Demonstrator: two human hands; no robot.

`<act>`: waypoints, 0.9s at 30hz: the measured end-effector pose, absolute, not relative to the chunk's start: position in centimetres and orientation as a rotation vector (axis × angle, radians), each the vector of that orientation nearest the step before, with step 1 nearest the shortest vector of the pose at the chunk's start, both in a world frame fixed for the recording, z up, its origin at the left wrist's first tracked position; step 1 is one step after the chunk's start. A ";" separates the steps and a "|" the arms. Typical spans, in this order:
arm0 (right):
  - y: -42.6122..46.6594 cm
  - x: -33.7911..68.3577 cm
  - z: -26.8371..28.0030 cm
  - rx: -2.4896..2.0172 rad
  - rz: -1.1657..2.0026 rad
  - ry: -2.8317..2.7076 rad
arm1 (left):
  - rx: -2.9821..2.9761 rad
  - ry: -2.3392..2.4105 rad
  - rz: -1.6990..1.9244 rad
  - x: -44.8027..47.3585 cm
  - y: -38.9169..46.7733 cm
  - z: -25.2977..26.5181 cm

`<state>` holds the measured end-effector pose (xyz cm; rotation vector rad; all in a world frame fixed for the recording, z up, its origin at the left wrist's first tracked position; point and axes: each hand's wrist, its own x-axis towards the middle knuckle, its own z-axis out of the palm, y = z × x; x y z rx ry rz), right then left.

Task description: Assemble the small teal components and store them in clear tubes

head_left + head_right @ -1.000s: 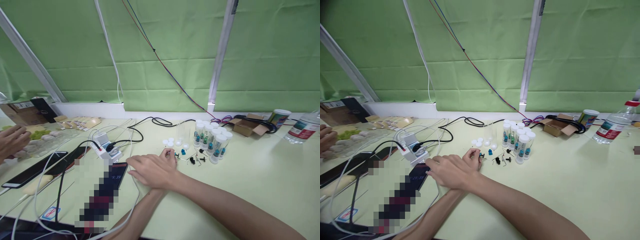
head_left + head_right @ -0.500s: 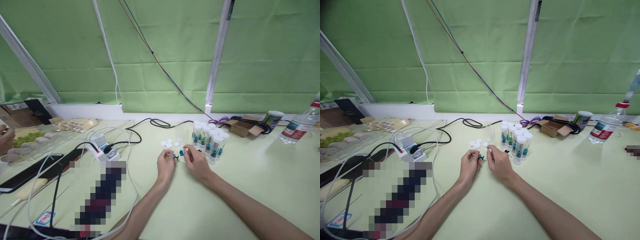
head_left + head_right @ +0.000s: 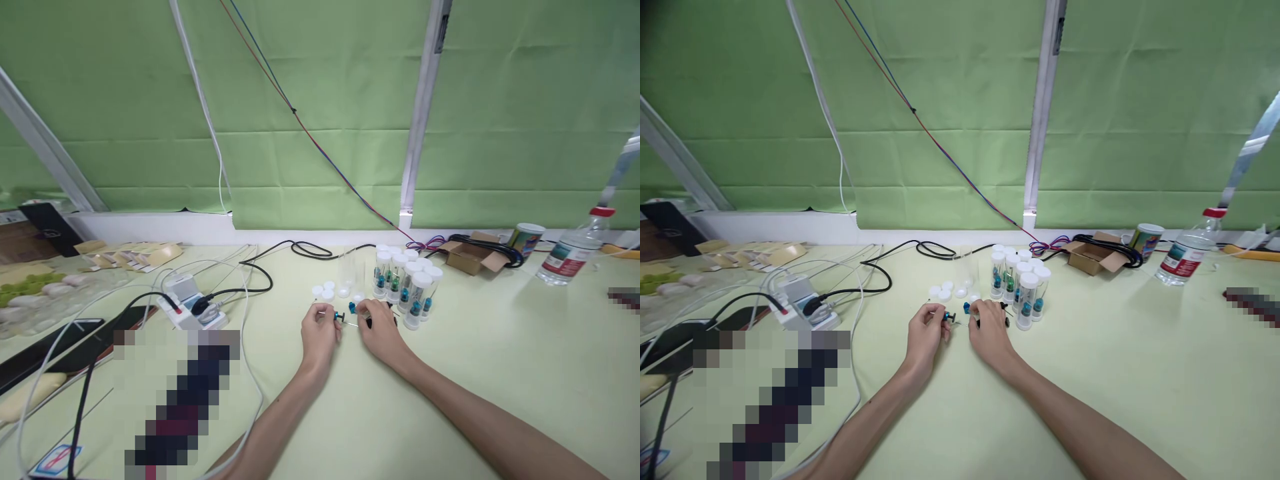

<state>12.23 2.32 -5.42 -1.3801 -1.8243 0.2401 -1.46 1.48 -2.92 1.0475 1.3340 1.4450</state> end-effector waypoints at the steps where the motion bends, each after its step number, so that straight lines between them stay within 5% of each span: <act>1: 2.4 12.3 -5.5 -1.383 0.252 -1.822 | 1.046 1.335 1.447 -1.5 1.5 -3.0; 27: 1.1 11.9 -3.6 -1.026 0.307 -1.887 | 1.002 1.197 1.529 -1.4 1.2 -2.3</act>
